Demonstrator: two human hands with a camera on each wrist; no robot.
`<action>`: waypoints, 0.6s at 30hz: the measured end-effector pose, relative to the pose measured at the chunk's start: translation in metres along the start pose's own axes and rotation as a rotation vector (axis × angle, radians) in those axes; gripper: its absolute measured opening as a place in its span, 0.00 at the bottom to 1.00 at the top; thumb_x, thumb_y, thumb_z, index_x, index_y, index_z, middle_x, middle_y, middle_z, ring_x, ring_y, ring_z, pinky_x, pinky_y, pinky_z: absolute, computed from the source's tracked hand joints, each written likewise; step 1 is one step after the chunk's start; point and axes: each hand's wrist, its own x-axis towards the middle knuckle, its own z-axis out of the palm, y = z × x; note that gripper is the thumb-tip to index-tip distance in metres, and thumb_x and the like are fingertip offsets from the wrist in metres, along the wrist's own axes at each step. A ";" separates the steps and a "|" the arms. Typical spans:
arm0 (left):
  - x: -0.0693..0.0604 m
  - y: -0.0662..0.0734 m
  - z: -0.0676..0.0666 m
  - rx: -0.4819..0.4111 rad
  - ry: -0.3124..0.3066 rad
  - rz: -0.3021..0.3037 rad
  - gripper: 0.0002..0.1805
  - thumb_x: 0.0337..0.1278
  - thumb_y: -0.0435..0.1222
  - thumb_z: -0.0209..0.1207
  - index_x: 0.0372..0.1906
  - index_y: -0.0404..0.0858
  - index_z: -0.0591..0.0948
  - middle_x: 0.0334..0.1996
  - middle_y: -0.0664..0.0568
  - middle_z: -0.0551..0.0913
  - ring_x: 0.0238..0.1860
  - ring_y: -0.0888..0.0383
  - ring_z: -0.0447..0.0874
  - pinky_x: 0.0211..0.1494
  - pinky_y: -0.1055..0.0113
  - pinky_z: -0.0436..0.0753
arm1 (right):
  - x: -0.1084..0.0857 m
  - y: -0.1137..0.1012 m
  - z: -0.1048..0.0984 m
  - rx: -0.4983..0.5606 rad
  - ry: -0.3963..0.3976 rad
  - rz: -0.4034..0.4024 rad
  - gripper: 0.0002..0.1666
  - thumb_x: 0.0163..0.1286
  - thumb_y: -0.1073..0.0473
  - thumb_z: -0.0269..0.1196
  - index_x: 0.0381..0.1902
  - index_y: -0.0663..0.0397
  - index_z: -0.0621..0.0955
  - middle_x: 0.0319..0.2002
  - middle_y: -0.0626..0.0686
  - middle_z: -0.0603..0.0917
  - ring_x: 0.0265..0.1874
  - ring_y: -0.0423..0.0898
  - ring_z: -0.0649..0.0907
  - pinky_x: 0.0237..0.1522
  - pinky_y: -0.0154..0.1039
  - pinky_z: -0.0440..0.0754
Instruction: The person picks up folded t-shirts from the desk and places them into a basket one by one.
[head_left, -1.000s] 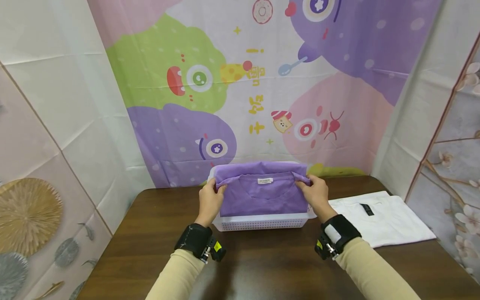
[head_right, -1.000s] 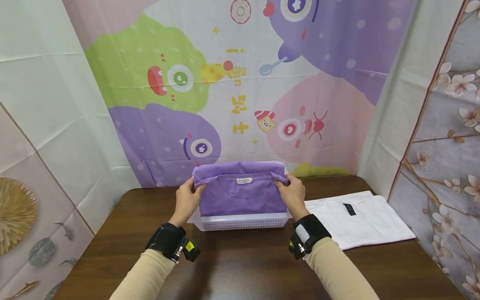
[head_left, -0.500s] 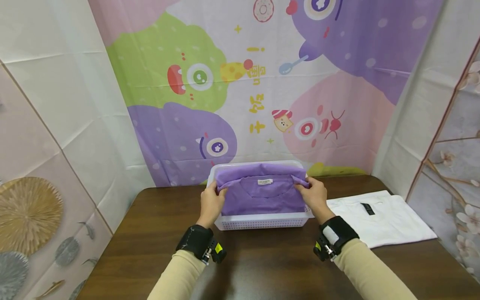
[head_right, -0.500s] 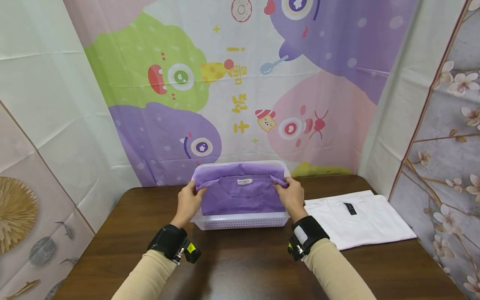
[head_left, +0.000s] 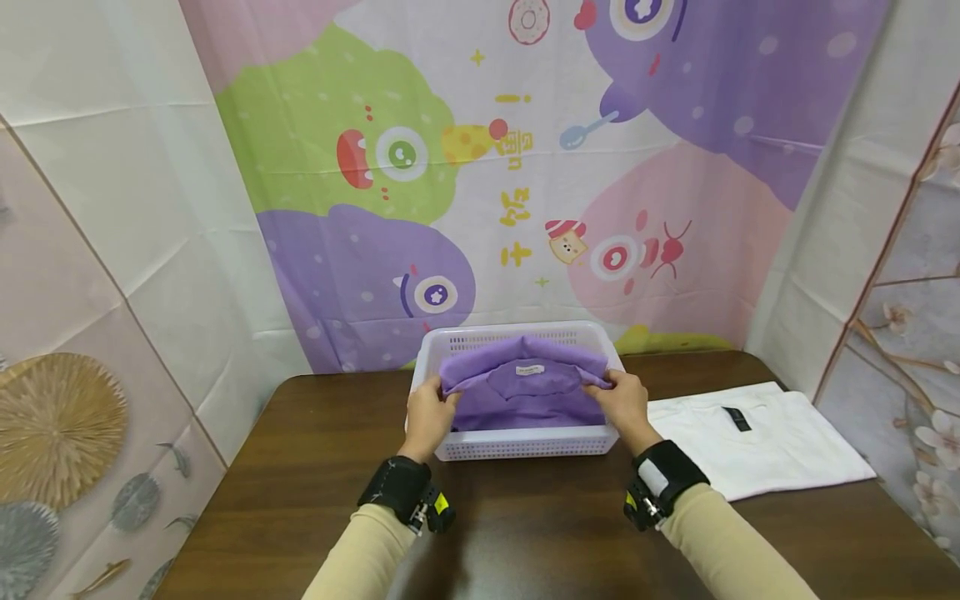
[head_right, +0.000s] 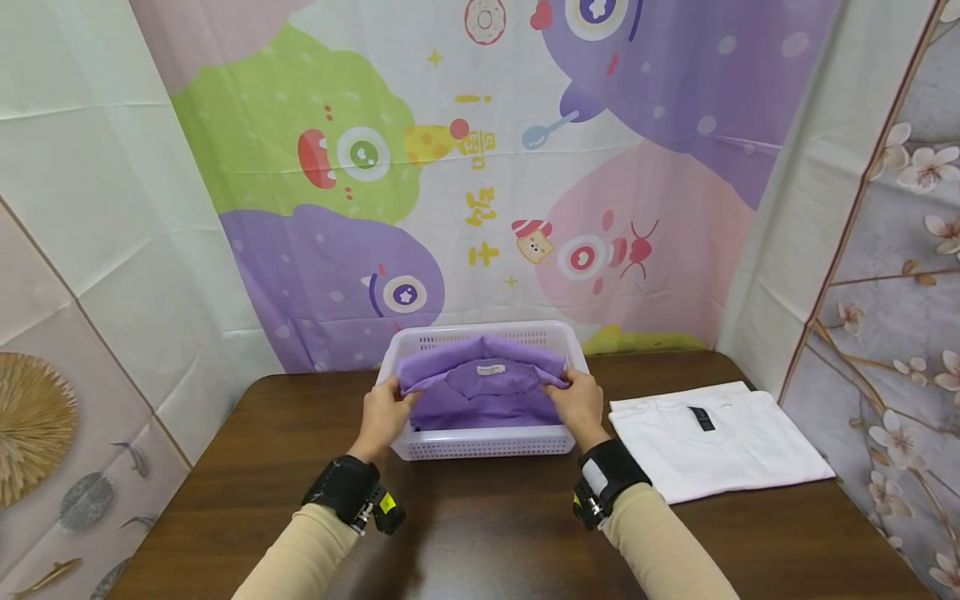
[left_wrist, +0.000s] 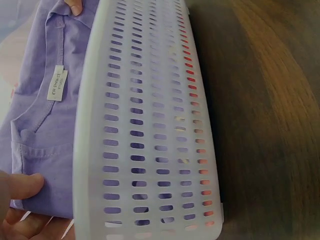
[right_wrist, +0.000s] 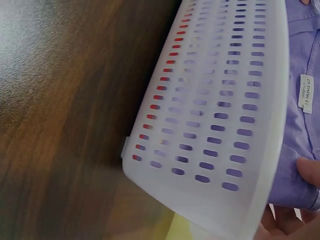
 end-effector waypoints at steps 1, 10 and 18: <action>0.000 -0.001 0.001 0.007 -0.002 0.003 0.06 0.51 0.30 0.64 0.28 0.30 0.80 0.25 0.39 0.84 0.27 0.51 0.78 0.30 0.65 0.74 | 0.000 0.001 0.001 -0.001 -0.006 0.003 0.15 0.55 0.58 0.68 0.32 0.67 0.82 0.33 0.67 0.85 0.35 0.63 0.80 0.36 0.47 0.74; -0.002 -0.003 0.003 -0.008 -0.017 -0.029 0.06 0.52 0.30 0.63 0.33 0.30 0.81 0.30 0.39 0.86 0.31 0.50 0.83 0.34 0.61 0.79 | -0.003 0.001 0.004 0.009 -0.050 0.074 0.24 0.57 0.56 0.68 0.49 0.65 0.81 0.47 0.69 0.84 0.49 0.69 0.80 0.51 0.57 0.76; -0.001 -0.006 0.002 -0.053 -0.026 -0.077 0.17 0.52 0.27 0.60 0.49 0.27 0.78 0.45 0.35 0.85 0.47 0.42 0.85 0.54 0.51 0.81 | -0.002 0.001 0.006 0.037 -0.084 0.114 0.27 0.60 0.58 0.65 0.54 0.69 0.77 0.51 0.67 0.83 0.52 0.63 0.81 0.57 0.53 0.74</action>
